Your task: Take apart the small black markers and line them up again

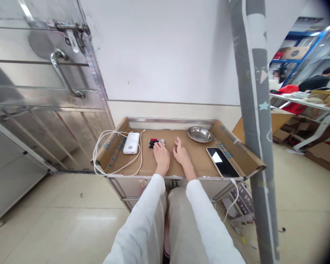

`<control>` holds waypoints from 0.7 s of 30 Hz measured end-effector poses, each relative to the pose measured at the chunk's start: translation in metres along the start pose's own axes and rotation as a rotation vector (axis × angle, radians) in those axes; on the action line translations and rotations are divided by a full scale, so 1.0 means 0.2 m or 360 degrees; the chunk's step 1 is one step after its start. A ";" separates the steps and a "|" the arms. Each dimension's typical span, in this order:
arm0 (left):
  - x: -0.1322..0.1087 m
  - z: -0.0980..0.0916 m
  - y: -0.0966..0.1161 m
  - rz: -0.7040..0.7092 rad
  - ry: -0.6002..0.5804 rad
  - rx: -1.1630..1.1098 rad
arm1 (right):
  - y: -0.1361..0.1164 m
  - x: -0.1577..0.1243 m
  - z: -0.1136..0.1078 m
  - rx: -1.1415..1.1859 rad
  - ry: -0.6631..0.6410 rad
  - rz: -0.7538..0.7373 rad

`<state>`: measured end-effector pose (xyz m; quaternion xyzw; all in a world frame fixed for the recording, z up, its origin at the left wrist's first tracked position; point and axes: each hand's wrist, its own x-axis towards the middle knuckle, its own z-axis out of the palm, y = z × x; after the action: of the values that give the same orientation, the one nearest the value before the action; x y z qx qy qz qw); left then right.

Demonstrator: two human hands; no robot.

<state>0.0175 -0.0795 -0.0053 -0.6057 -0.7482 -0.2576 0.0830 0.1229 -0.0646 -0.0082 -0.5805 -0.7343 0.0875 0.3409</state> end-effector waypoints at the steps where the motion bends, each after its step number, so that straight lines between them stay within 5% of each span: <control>1: 0.00 0.00 0.00 0.0005 0.0009 -0.0011 | 0.00 0.00 0.00 -0.0004 -0.0002 0.0004; 8: 0.02 -0.02 0.01 0.0137 0.0090 -0.0131 | 0.00 0.01 0.00 -0.0177 -0.0009 0.0040; 15: 0.06 0.01 0.02 0.0884 -0.0187 -0.0359 | 0.00 0.01 -0.02 -0.0296 -0.0064 0.0045; 21: 0.07 0.07 0.00 0.0856 -0.0292 -0.0374 | -0.01 0.01 -0.03 -0.0290 -0.0095 0.0061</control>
<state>0.0171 -0.0609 -0.0102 -0.8082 -0.5306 -0.2554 0.0097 0.1253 -0.0652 -0.0011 -0.6203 -0.7377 0.0442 0.2628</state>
